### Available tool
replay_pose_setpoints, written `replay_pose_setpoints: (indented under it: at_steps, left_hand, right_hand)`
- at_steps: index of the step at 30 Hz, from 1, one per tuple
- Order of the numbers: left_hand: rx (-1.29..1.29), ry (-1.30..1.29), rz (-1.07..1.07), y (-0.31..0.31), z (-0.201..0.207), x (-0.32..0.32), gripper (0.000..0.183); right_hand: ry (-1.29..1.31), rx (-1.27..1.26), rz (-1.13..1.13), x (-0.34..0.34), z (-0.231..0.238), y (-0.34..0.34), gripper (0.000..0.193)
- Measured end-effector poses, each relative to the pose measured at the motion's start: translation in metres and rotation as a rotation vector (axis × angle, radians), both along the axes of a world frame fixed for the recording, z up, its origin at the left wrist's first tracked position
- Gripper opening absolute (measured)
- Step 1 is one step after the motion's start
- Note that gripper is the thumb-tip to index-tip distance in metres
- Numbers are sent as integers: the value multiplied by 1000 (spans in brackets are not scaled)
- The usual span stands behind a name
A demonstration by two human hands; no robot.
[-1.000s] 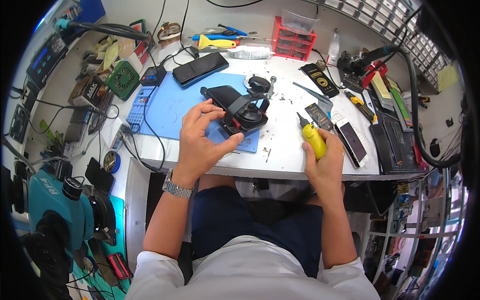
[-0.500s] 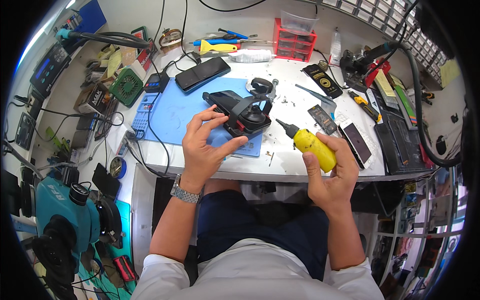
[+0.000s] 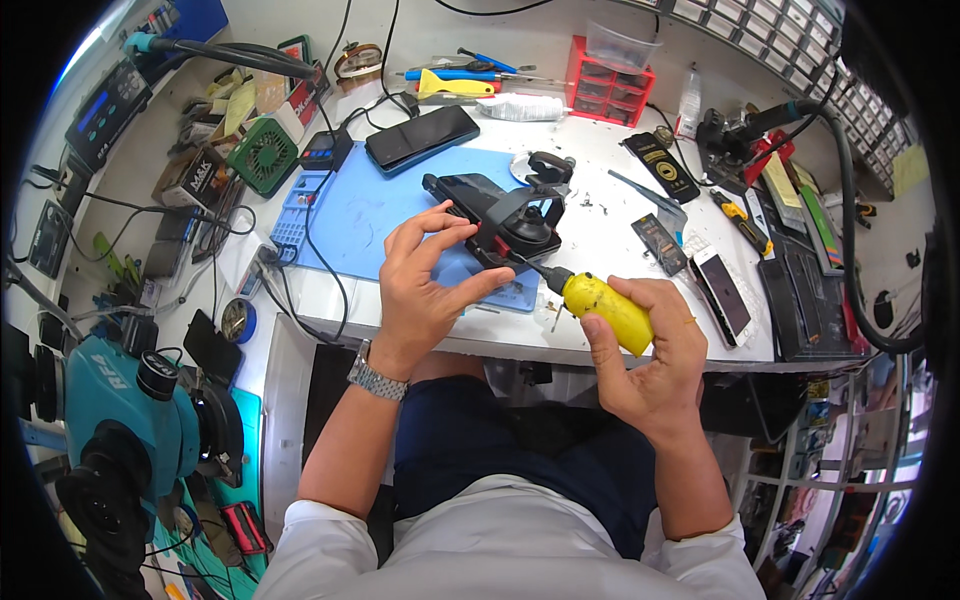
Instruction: The person assembles a small black electronic device using a yellow electric screwdriver. They repeatedly tighten and loosen screws on the device while seated at a cluttered electronics workbench.
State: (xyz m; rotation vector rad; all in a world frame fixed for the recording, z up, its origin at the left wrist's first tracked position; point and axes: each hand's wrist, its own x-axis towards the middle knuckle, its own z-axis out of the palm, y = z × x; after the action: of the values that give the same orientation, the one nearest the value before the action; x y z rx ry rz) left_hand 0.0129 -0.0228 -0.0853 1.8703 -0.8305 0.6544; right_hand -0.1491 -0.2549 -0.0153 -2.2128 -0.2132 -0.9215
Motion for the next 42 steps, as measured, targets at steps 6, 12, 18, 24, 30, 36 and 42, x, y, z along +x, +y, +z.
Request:
replay_pose_setpoints:
  at_steps: [6,12,18,24,30,36,42]
  left_hand:
    - [9,-16,8,1,1,-1,60]
    - [21,-33,14,1,1,-1,60]
    - [25,-49,18,1,2,-1,60]
    - [24,-42,15,2,1,-1,61]
    - [25,-43,17,2,1,-1,61]
    - [24,-48,19,2,1,-1,61]
    - [30,-51,19,3,1,0,61]
  right_hand:
    - [9,-37,12,1,3,0,40]
    - [29,-94,28,2,16,-1,40]
    - [30,-105,38,8,28,1,36]
    - [44,-124,58,12,35,0,35]
    - [52,-154,68,15,40,0,34]
    - [73,-146,60,16,42,0,32]
    - [79,-139,52,15,45,0,32]
